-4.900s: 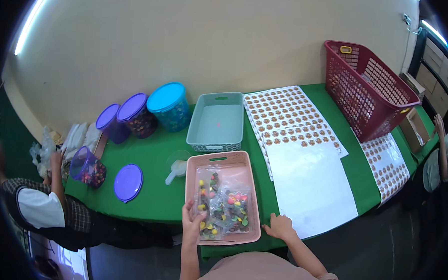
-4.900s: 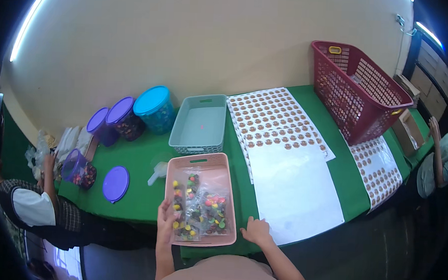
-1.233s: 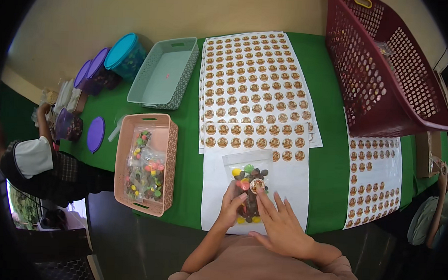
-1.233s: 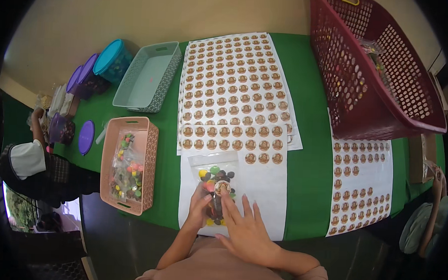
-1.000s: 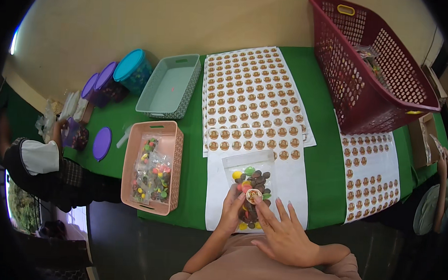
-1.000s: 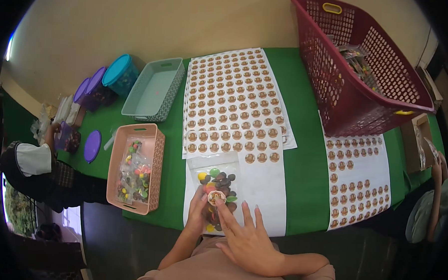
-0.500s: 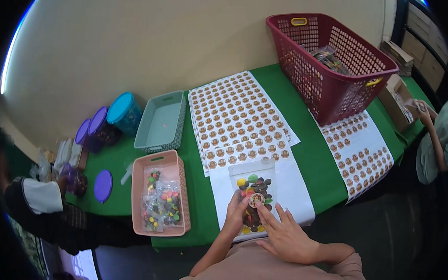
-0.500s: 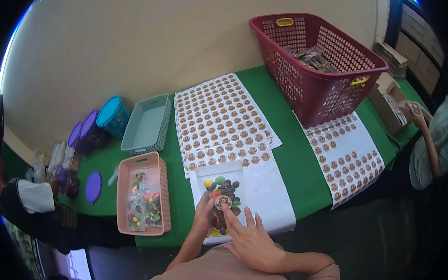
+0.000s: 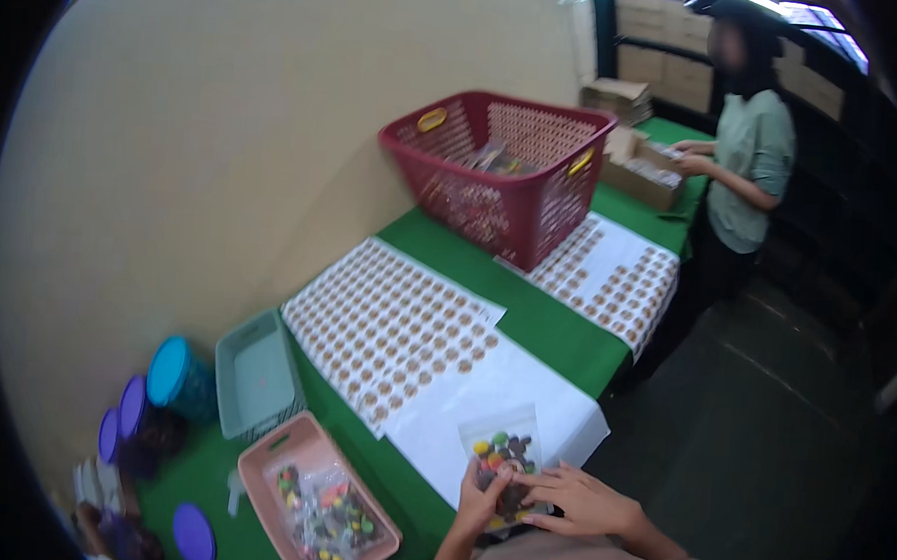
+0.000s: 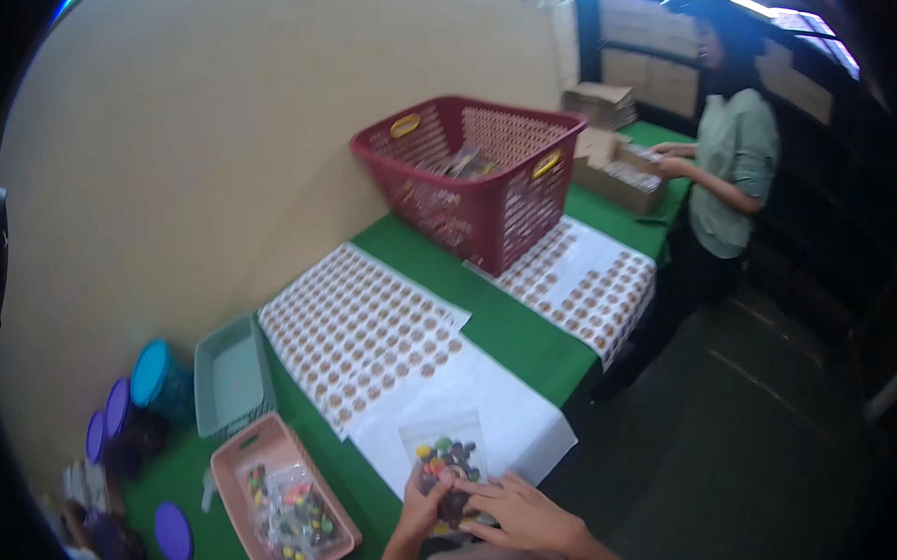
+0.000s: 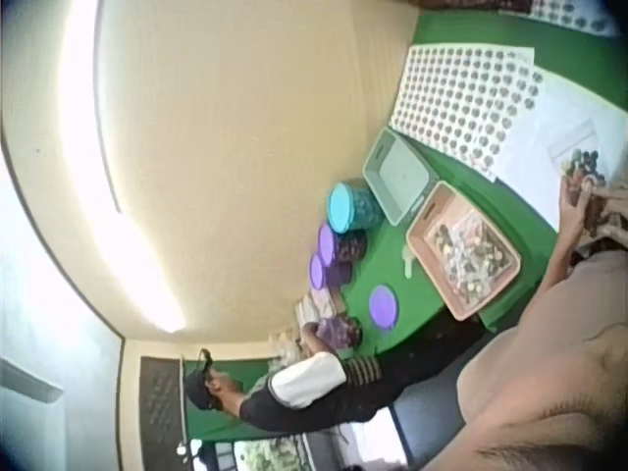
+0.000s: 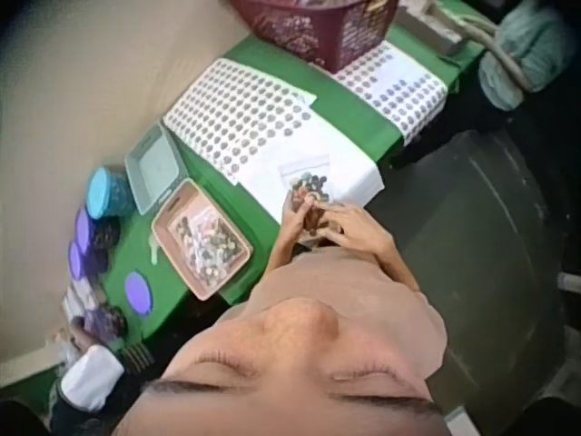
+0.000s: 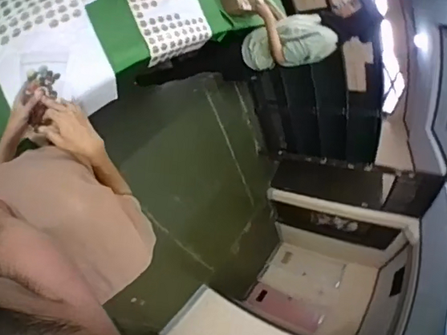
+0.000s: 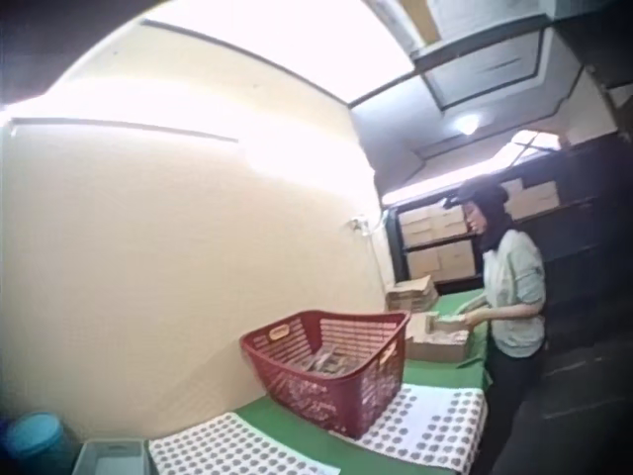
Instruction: The person packs small, colorful candies into clear plastic bags. They pick candies from a pink tray, place them into a bag, and then seal the bag. The person also places a round sticker on the sealed bag and puts the finished package into a red basket.
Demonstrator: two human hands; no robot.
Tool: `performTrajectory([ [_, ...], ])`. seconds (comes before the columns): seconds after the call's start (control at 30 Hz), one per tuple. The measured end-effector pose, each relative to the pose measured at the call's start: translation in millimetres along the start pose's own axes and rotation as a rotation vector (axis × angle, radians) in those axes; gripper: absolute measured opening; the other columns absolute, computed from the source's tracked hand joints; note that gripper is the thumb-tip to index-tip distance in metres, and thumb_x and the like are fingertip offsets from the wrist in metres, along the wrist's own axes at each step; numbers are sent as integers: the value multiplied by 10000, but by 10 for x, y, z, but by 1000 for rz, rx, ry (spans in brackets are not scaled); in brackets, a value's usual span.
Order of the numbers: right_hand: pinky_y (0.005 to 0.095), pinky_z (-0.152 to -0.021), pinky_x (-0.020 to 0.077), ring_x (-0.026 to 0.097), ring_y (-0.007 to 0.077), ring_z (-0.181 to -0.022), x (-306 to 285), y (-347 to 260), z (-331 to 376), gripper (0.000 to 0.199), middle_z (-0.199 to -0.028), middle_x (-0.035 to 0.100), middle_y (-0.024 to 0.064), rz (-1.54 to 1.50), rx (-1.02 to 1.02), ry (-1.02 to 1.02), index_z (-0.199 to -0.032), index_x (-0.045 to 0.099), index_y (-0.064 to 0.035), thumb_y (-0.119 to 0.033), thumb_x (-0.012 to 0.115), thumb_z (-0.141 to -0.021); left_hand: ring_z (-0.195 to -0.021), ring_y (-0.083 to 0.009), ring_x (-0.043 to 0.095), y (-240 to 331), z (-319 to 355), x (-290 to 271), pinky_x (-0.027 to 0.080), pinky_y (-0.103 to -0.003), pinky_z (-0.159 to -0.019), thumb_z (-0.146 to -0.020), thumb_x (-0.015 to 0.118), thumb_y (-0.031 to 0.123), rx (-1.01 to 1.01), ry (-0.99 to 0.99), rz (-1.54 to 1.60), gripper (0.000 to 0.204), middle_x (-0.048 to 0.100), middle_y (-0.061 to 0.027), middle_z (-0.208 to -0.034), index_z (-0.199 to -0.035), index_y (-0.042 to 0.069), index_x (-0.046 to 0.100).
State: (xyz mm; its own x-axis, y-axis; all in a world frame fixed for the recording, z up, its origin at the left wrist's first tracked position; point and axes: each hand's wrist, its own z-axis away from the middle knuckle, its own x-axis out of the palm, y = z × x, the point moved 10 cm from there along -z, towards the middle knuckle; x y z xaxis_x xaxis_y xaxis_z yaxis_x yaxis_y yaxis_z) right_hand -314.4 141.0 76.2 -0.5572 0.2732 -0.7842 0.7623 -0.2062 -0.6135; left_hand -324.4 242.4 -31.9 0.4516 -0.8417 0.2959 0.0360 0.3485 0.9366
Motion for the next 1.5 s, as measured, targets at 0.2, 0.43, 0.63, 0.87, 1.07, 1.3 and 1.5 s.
performTrajectory([
  [0.2,289,-584,430,550,214,-654,-212,400,626,317,-789,560,87,-101,491,325,-720,562,-36,-351,540,-743,-675,-156,542,-249,1,378,430,-267,-538,-794,519,227,-68,-187,40,303,556,-81,-811,-1000,12,466],
  [0.43,314,-485,401,533,244,-493,-63,646,913,492,-508,530,104,-169,785,256,-613,550,-35,-498,450,-746,-786,-117,491,-276,236,865,412,-229,-638,-803,517,220,-120,-384,89,379,511,-42,-891,-1105,23,400],
  [0.63,289,-437,384,511,198,-429,-324,686,1119,386,-489,512,113,-157,508,463,-619,544,-4,-336,465,-801,-766,-111,483,-487,231,1323,405,-226,-648,-788,539,225,-141,-482,74,342,503,-29,-855,-1047,36,422],
  [0.87,266,-465,394,516,120,-494,-921,1146,1699,259,-528,517,103,-316,515,513,-697,553,13,-222,501,-793,-578,-138,507,-244,78,2016,408,-271,-523,-759,562,279,387,-366,-550,313,555,-75,-698,-933,23,513],
  [1.07,304,-454,375,468,141,-477,-1309,1414,1998,301,-554,507,167,-498,268,489,-699,515,49,-233,487,-800,-519,-206,549,-388,183,2725,406,-307,-484,-787,479,310,453,-366,-785,332,546,-155,-574,-784,-5,586],
  [1.3,297,-462,384,496,134,-501,-1575,1990,2496,321,-575,534,140,-496,379,436,-736,558,30,-282,504,-792,-509,-207,549,-714,100,3455,399,-309,-458,-831,405,304,199,-550,-805,360,552,-141,-581,-749,2,582],
  [1.5,259,-495,405,530,129,-549,-1453,2403,2774,411,-602,567,56,-838,518,458,-722,591,23,-375,510,-780,-514,-193,545,-798,105,3988,407,-295,-456,-834,418,281,486,-847,-1016,323,564,-118,-596,-736,27,592],
])
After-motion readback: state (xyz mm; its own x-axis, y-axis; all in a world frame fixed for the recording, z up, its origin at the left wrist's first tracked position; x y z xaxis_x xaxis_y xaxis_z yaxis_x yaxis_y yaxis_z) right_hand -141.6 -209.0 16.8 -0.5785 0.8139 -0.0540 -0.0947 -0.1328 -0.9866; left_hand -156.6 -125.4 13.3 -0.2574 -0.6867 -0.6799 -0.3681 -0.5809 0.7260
